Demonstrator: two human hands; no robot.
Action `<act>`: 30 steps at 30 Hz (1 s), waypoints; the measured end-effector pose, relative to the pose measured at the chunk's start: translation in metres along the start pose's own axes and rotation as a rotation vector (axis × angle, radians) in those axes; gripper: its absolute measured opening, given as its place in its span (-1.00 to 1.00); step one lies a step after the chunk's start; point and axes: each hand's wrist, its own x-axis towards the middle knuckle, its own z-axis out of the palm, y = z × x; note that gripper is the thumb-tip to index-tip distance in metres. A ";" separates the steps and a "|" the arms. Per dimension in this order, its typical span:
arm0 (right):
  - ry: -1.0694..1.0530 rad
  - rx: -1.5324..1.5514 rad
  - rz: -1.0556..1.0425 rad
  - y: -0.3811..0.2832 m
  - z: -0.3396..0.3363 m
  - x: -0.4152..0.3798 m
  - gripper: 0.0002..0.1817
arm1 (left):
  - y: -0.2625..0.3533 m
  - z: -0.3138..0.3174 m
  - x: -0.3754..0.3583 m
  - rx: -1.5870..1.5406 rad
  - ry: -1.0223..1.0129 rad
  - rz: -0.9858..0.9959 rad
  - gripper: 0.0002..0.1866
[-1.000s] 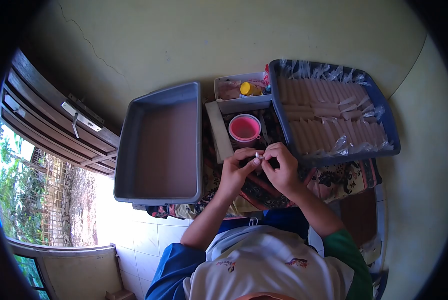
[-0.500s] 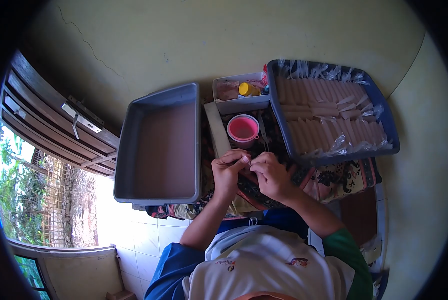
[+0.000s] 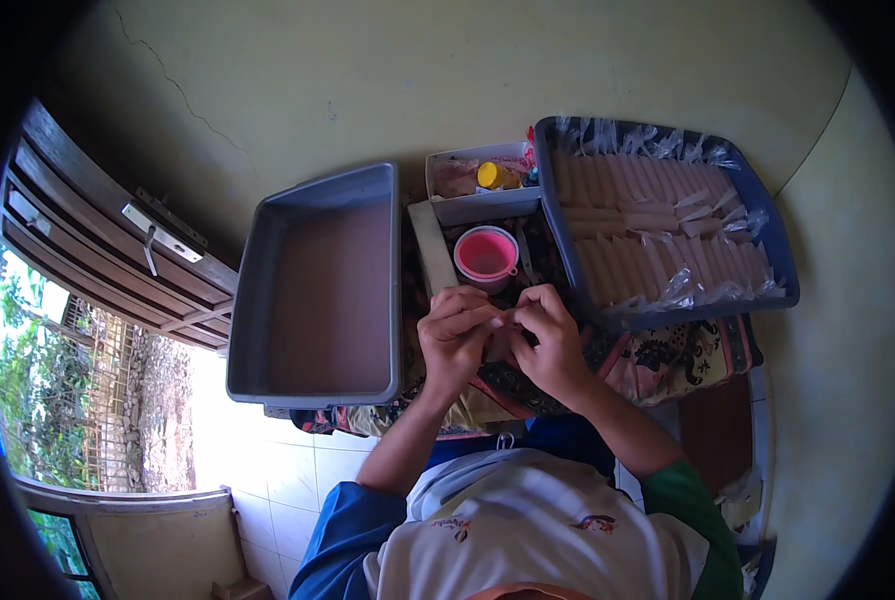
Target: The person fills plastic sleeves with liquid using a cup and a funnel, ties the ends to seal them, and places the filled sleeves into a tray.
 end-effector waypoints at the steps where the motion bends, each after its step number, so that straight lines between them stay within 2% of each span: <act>1: 0.006 0.044 0.010 0.003 0.002 0.003 -0.85 | 0.000 0.002 0.000 -0.062 0.015 -0.077 -0.82; 2: 0.009 0.047 0.004 0.004 0.002 0.006 -0.85 | 0.002 0.005 0.002 -0.122 0.031 -0.152 -0.82; 3: 0.012 0.067 0.047 0.004 0.002 0.008 -0.87 | 0.005 0.008 0.003 -0.118 0.032 -0.147 -0.82; 5: 0.022 0.089 0.092 0.008 0.003 0.011 -0.88 | 0.012 0.012 0.005 -0.243 0.093 -0.365 -0.83; 6: 0.034 0.063 0.067 0.013 0.004 0.011 -0.88 | 0.011 0.012 0.005 -0.243 0.088 -0.363 -0.83; 8: 0.040 0.039 0.046 0.015 0.006 0.010 -0.88 | 0.005 0.011 0.001 -0.035 -0.024 -0.236 -0.81; 12: 0.014 0.013 0.049 0.013 0.009 0.009 -0.86 | -0.006 0.015 -0.010 -0.025 0.001 -0.270 -0.78; 15: 0.048 0.005 0.033 0.010 0.011 0.009 -0.81 | -0.009 0.017 -0.011 -0.071 0.049 -0.216 -0.82; 17: 0.083 0.015 0.013 0.006 0.011 0.005 -0.78 | -0.002 0.015 -0.009 -0.439 0.167 -0.587 -0.88; 18: 0.048 0.017 -0.093 0.002 0.010 0.002 -0.76 | 0.003 0.013 -0.006 -0.440 0.167 -0.586 -0.88; 20: -0.014 -0.009 -0.269 -0.001 0.006 -0.001 -0.75 | 0.011 0.010 -0.002 -0.657 0.165 -0.715 -0.88; 26: -0.025 0.023 -0.441 -0.002 -0.003 -0.006 -0.77 | 0.008 0.007 0.004 -0.649 0.194 -0.622 -0.89; 30: -0.004 0.017 -0.472 0.006 -0.008 -0.006 -0.77 | 0.011 0.009 0.002 -0.649 0.159 -0.669 -0.89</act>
